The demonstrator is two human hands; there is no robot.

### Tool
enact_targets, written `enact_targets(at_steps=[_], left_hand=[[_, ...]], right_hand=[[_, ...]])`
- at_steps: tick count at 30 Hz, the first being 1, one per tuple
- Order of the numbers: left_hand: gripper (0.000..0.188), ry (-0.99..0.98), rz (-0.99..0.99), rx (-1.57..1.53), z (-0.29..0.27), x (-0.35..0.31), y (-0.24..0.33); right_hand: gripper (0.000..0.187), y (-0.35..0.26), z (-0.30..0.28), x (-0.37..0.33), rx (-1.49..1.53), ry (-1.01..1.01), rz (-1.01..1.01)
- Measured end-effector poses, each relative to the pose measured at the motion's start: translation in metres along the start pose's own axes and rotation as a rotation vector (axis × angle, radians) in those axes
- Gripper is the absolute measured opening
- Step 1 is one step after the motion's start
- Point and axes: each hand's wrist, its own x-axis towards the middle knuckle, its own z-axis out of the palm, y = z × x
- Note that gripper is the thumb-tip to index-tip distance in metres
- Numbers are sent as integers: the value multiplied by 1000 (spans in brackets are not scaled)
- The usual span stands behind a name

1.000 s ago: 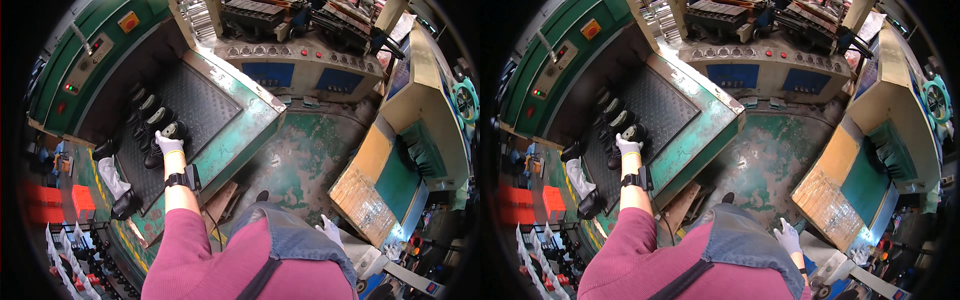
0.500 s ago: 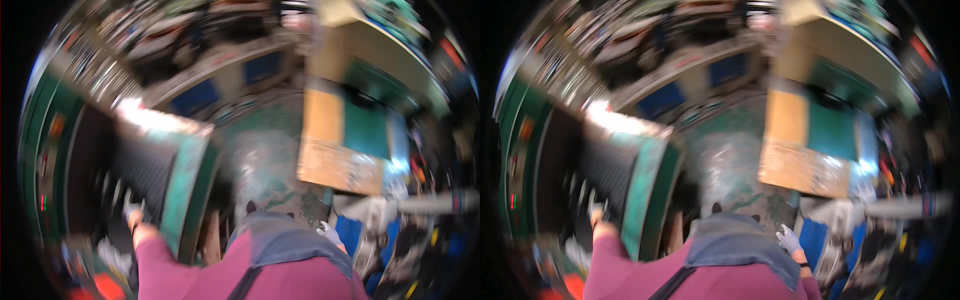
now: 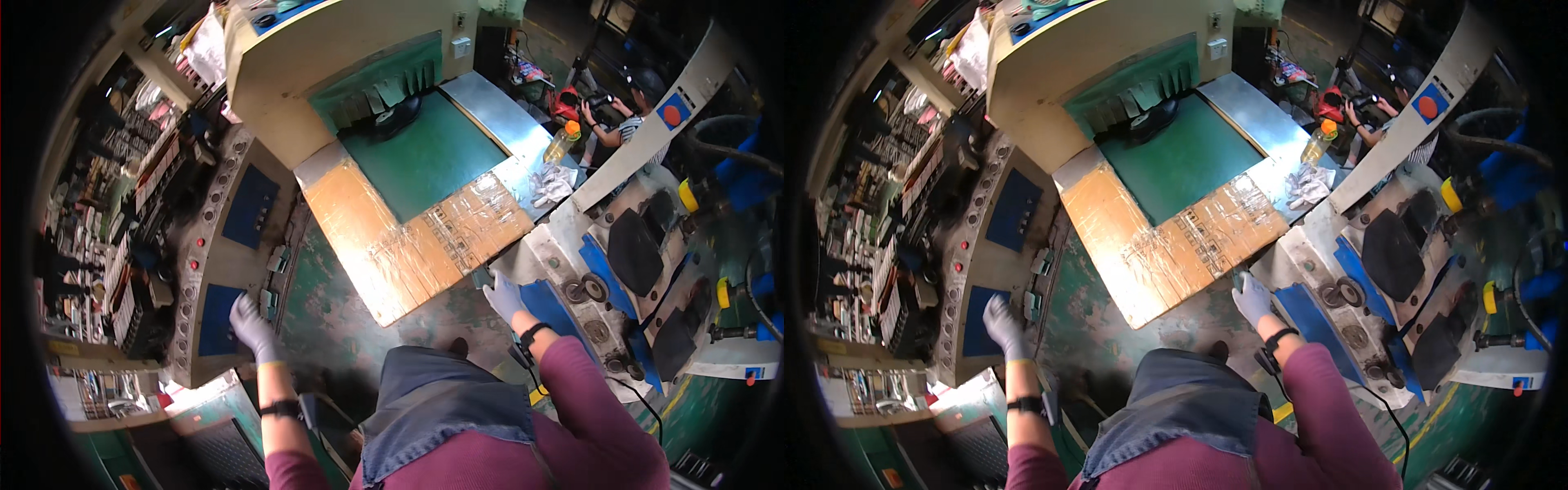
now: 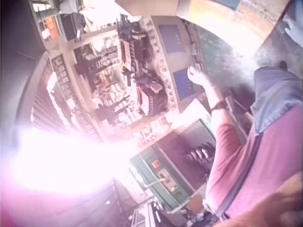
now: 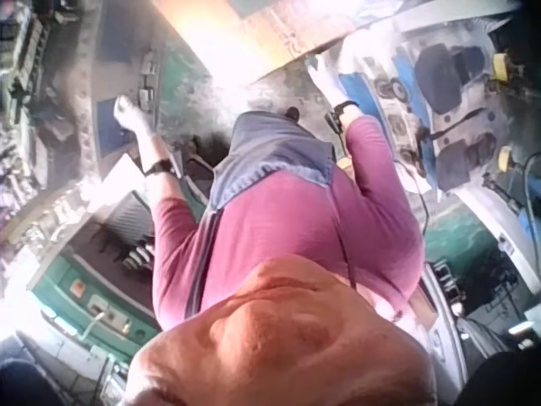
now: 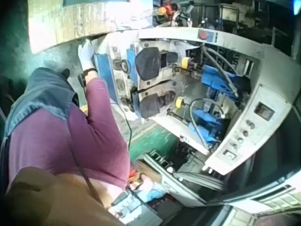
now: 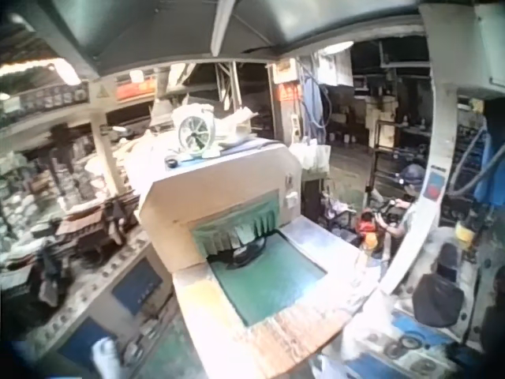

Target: The person is using industrial machinery to press and shape shoes on an assembly line.

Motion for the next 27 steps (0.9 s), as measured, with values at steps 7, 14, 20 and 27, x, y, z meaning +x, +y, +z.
enact_targets(at_steps=[7,14,20,27], left_hand=[[46,-837,84,118,303,13,26],[69,-870,464,394,552,66,3],[75,-1131,337,362,711,75,13],[88,-1211,320,240,736,175,-52]], right_hand=[[95,-34,33,97,-339,-3,2],[116,-64,55,126,-290,-9,170],[116,-54,40,141,-417,-106,313],[113,-81,52,138,-327,-81,223]])
